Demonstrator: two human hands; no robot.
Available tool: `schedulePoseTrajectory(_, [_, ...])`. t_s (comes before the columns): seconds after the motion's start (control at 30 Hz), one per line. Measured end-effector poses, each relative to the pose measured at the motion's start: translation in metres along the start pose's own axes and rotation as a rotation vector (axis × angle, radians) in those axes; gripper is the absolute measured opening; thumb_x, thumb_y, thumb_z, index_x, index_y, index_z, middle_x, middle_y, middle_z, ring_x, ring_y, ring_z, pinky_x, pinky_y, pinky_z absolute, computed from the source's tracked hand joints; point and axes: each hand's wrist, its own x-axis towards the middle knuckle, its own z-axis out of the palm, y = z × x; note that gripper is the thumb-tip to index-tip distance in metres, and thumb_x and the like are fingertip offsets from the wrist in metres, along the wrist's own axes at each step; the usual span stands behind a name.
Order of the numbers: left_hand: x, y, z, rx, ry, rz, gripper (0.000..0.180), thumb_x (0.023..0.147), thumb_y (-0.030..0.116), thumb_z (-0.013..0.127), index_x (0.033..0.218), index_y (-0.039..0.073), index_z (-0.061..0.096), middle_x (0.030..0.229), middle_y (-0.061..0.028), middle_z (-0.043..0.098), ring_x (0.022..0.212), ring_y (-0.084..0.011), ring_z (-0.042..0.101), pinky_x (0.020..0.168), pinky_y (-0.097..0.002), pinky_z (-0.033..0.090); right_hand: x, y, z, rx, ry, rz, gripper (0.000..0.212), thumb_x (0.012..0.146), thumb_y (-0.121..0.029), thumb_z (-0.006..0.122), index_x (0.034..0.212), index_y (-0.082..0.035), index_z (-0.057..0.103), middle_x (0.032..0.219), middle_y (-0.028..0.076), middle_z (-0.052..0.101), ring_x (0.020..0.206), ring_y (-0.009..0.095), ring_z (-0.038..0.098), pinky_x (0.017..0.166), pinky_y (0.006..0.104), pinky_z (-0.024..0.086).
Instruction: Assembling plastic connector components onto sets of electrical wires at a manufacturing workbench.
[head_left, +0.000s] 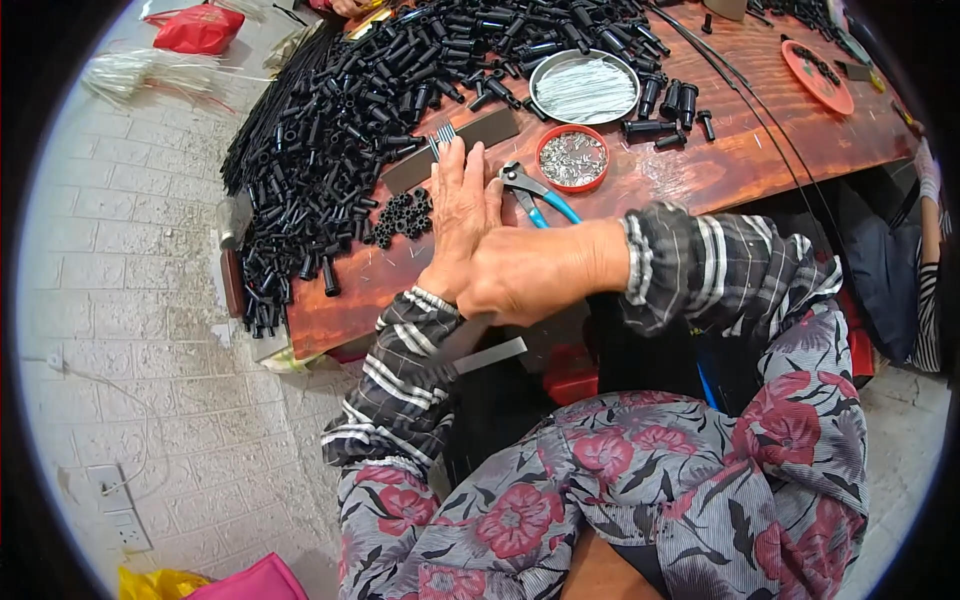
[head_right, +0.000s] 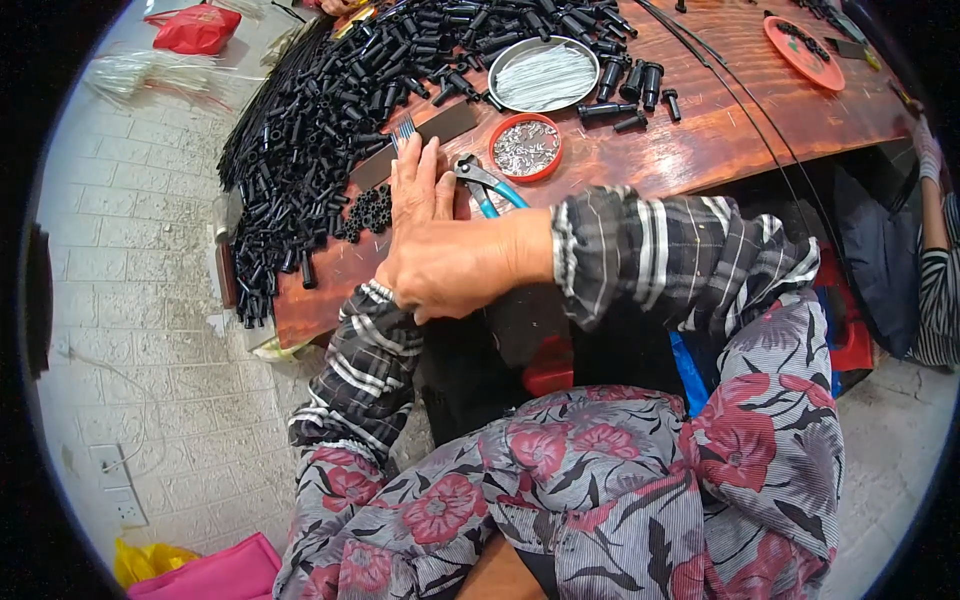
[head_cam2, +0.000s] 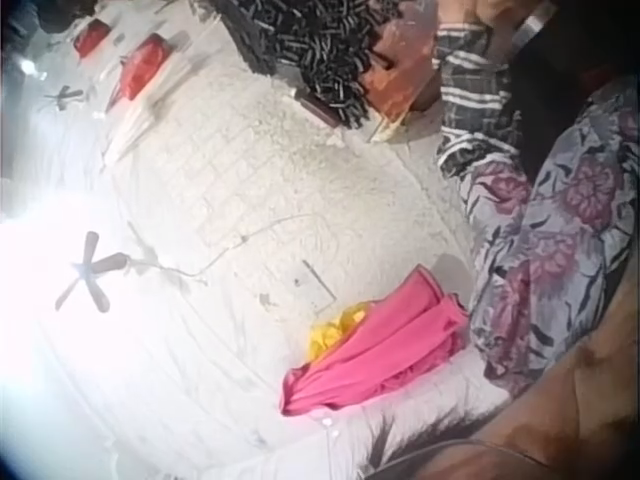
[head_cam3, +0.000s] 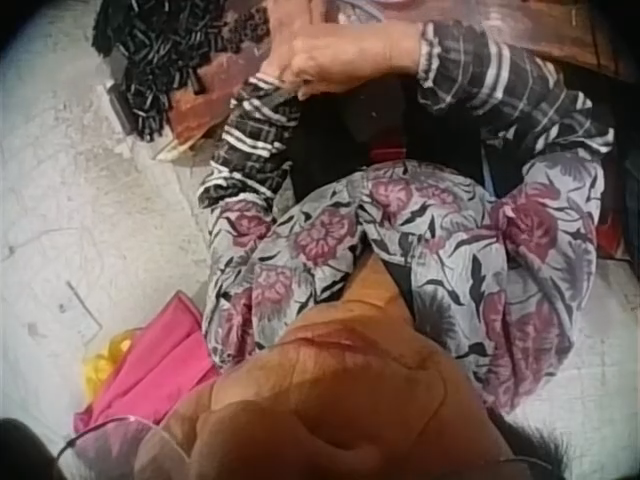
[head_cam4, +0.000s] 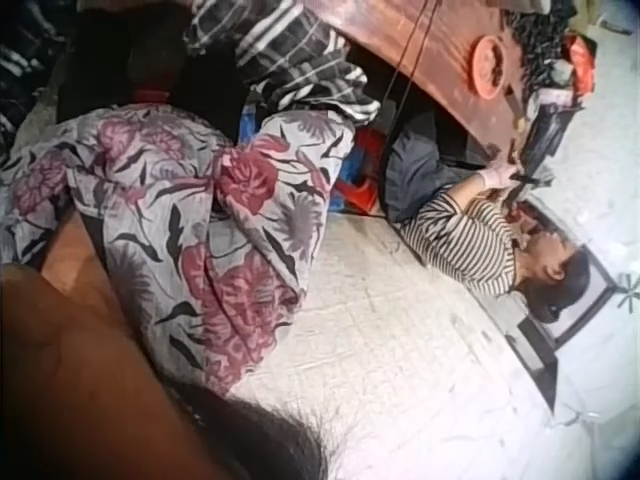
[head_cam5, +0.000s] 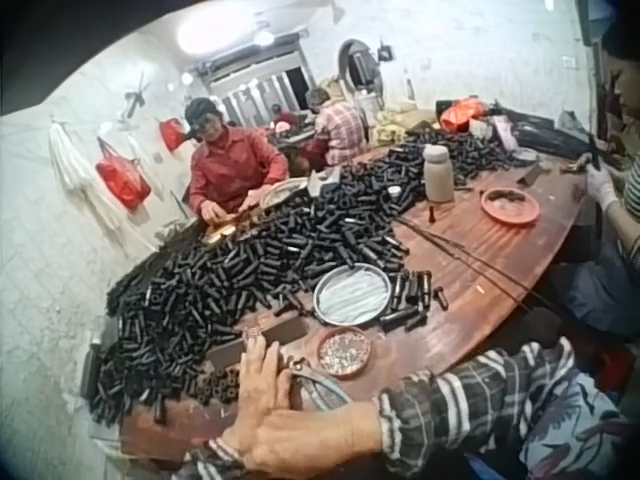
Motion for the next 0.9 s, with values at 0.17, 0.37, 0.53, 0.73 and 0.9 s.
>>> schedulePoseTrajectory(0.17, [0.004, 0.007, -0.004, -0.026, -0.025, -0.064, 0.04, 0.083, 0.011, 0.045, 0.119, -0.003, 0.038, 0.127, -0.0258, 0.029, 0.122, -0.0398, 0.023, 0.101, -0.0457, 0.017, -0.008, -0.018, 0.019, -0.244, 0.009, -0.032, 0.009, 0.065, -0.011, 0.052, 0.065, -0.003, 0.049, 0.067, 0.007, 0.047, 0.058, 0.02, 0.055, 0.046, 0.0304, 0.044])
schedulePoseTrajectory(0.37, [0.009, 0.003, 0.001, -0.005, -0.035, -0.024, 0.039, 0.083, 0.01, 0.044, 0.119, -0.003, 0.038, 0.128, -0.0256, 0.029, 0.122, -0.0398, 0.024, 0.101, -0.0457, 0.018, -0.006, -0.02, 0.024, -0.34, -0.005, -0.033, 0.01, 0.065, -0.012, 0.052, 0.061, -0.003, 0.049, 0.063, 0.006, 0.047, 0.056, 0.018, 0.056, 0.043, 0.0296, 0.044])
schedulePoseTrajectory(0.53, [0.008, 0.002, 0.003, 0.103, -0.036, -0.07, 0.041, 0.084, 0.018, 0.044, 0.119, -0.003, 0.039, 0.128, -0.0249, 0.029, 0.122, -0.0388, 0.023, 0.101, -0.047, 0.014, -0.008, -0.02, 0.022, -0.401, -0.011, -0.01, 0.011, 0.065, -0.012, 0.052, 0.061, -0.003, 0.05, 0.062, 0.006, 0.047, 0.055, 0.018, 0.055, 0.043, 0.0285, 0.044])
schedulePoseTrajectory(0.73, [0.012, 0.002, 0.006, 0.157, -0.04, -0.082, 0.043, 0.084, 0.022, 0.044, 0.118, -0.004, 0.04, 0.127, -0.0241, 0.031, 0.122, -0.0381, 0.025, 0.101, -0.0486, 0.013, -0.011, -0.02, 0.023, -0.415, -0.015, 0.007, 0.011, 0.065, -0.012, 0.052, 0.06, -0.003, 0.05, 0.062, 0.007, 0.047, 0.056, 0.017, 0.055, 0.043, 0.0276, 0.043])
schedulePoseTrajectory(0.9, [0.009, -0.001, 0.004, 0.171, -0.055, -0.108, 0.044, 0.084, 0.023, 0.044, 0.118, -0.003, 0.04, 0.127, -0.024, 0.032, 0.122, -0.0378, 0.025, 0.1, -0.0486, 0.014, -0.01, -0.017, 0.007, -0.411, -0.116, 0.0, 0.016, 0.068, -0.017, 0.056, 0.069, -0.002, 0.051, 0.066, 0.008, 0.049, 0.061, 0.02, 0.057, 0.048, 0.0301, 0.045])
